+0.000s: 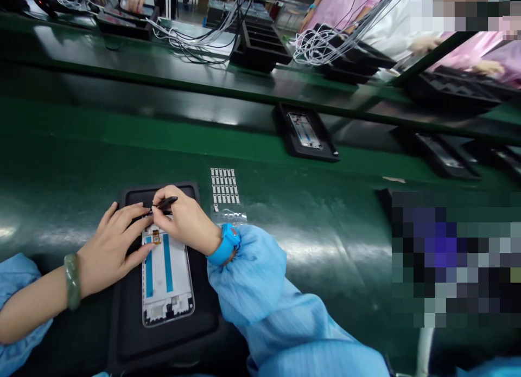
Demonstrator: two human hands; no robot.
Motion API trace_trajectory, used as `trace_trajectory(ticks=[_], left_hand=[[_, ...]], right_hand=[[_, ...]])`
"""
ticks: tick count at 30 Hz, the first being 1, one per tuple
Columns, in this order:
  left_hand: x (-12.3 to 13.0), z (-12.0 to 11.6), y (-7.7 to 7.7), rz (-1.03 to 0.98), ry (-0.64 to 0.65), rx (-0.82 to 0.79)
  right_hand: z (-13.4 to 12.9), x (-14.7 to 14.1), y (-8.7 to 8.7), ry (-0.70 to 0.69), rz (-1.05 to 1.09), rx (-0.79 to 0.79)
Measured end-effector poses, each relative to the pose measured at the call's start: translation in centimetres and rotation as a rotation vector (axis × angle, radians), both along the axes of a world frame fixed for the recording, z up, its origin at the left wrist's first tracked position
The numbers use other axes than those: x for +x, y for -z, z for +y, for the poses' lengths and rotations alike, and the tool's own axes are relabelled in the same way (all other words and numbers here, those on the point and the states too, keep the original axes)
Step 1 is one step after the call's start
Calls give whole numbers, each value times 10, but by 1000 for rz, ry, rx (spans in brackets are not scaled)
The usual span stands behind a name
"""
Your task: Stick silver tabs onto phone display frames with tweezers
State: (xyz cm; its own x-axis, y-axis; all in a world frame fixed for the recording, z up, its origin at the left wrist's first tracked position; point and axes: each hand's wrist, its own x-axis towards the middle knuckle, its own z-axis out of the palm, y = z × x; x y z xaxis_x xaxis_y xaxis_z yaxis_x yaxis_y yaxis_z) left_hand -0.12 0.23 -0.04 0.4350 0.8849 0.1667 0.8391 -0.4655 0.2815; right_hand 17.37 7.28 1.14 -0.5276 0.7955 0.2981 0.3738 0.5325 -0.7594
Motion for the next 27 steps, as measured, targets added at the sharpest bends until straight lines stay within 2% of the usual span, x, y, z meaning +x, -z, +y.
trace_trajectory(ticks=[3, 10, 12, 16, 18, 23, 27], left_hand=[[0, 1, -2, 13, 3, -21], [-1, 1, -3, 1, 8, -37], [-1, 1, -2, -3, 8, -38], [-1, 0, -2, -6, 12, -28], [-1, 0, -3, -4, 13, -30], [0, 0, -4, 1, 10, -55], [0, 0, -4, -7, 4, -62]], right_hand=[[2, 2, -1, 26, 42, -69], [2, 7, -1, 74, 83, -121], [1, 6, -1, 77, 65, -81], [-2, 3, 0, 59, -33, 110], [-3, 3, 0, 56, -29, 134], [-3, 9, 1, 116, 151, -94], [-1, 13, 3, 99, 142, -84]])
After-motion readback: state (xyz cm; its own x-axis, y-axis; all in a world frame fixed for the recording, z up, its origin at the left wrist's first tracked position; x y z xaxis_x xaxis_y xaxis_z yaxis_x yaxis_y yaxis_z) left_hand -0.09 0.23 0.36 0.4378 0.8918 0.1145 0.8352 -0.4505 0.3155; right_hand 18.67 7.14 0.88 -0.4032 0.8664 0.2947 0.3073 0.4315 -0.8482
